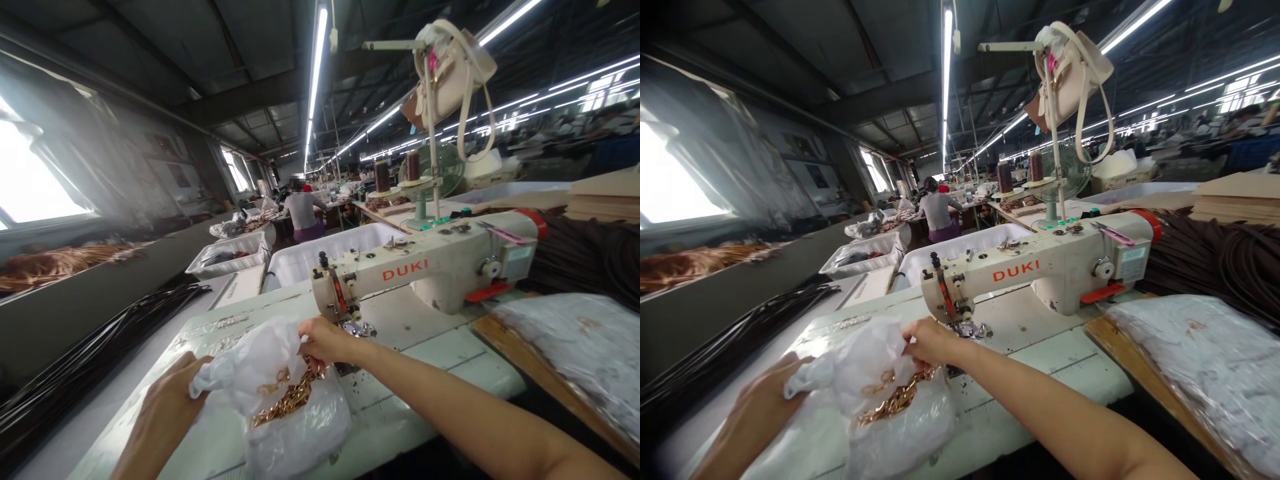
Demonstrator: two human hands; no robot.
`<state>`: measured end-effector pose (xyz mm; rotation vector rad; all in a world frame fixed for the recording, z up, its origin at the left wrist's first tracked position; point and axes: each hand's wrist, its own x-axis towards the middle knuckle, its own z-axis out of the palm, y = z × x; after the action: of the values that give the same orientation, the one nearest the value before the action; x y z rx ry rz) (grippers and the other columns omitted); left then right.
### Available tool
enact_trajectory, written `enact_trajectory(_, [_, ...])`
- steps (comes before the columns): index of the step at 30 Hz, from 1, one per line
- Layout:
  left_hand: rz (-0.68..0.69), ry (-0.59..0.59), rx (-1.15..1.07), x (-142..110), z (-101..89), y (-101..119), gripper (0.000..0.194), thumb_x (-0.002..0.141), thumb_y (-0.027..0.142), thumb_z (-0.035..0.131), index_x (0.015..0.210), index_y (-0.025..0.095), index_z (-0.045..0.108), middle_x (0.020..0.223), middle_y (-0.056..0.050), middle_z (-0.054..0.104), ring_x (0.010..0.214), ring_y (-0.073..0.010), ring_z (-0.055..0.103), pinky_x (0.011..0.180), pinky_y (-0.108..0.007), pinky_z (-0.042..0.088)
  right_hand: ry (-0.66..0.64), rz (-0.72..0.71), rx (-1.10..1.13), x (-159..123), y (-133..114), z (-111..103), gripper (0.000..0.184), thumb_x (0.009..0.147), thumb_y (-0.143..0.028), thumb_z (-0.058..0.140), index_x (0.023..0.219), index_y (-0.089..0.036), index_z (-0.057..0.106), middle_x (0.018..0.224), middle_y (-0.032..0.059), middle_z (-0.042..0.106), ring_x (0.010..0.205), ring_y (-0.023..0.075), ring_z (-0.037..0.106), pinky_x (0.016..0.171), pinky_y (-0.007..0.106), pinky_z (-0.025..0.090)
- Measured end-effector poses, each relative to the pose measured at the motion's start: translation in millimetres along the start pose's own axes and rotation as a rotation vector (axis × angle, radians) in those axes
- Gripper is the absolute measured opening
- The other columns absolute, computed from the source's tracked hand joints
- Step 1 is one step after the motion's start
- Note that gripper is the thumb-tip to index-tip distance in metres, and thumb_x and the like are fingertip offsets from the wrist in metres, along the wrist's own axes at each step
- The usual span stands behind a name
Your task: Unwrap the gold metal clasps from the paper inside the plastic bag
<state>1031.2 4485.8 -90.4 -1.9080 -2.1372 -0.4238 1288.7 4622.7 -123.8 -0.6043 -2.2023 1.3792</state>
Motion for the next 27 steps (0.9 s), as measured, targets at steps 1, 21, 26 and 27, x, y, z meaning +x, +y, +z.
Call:
enact_trajectory(1, [0.006,0.027,0.024,0.6,-1.3,0.0,0.023,0.081,0.029,0.037,0.068,0.022,0.055,0.072,0.000,0.056,0.065,-0.0148,0.058,0.060,-0.025,0.039,-0.005,-0.001,-0.004,0.4,-2.3,-0.9,0.011,0.079,-0.017,0.055,0.083,-0.016,0.065,0.044,-0.0057,0.052,0.037,0.0111,0.053,0.040,0.018,0.043])
enact_trajectory(21, [-0.093,0.032,-0.197,1.8,27.9,25.4,0.069,0.069,0.066,0.060,0.129,0.032,0.051,0.138,-0.010,0.040,0.114,-0.0317,0.055,0.090,-0.044,0.049,0.028,-0.238,-0.343,5.9,-28.7,11.7,0.014,0.085,-0.017,0.046,0.071,-0.018,0.043,0.063,-0.0012,0.056,0.061,0.0131,0.055,0.057,0.021,0.035])
enact_trajectory(26, [0.013,-0.104,-0.382,18.3,35.3,42.3,0.038,0.074,0.050,0.062,0.100,0.024,0.066,0.138,-0.011,0.047,0.124,-0.0293,0.049,0.099,-0.040,0.043,-0.041,-0.296,-0.442,5.5,-32.0,19.5,0.008,0.083,-0.025,0.050,0.087,-0.018,0.049,0.081,0.0029,0.060,0.072,0.0160,0.054,0.060,0.024,0.035])
enact_trajectory(27, [0.021,-0.123,-0.412,19.3,37.4,42.5,0.032,0.074,0.047,0.062,0.096,0.023,0.067,0.137,-0.010,0.050,0.123,-0.0282,0.050,0.100,-0.040,0.042,-0.059,-0.294,-0.455,4.8,-30.3,18.0,0.017,0.082,-0.031,0.054,0.090,-0.017,0.049,0.084,0.0033,0.060,0.072,0.0163,0.054,0.059,0.024,0.036])
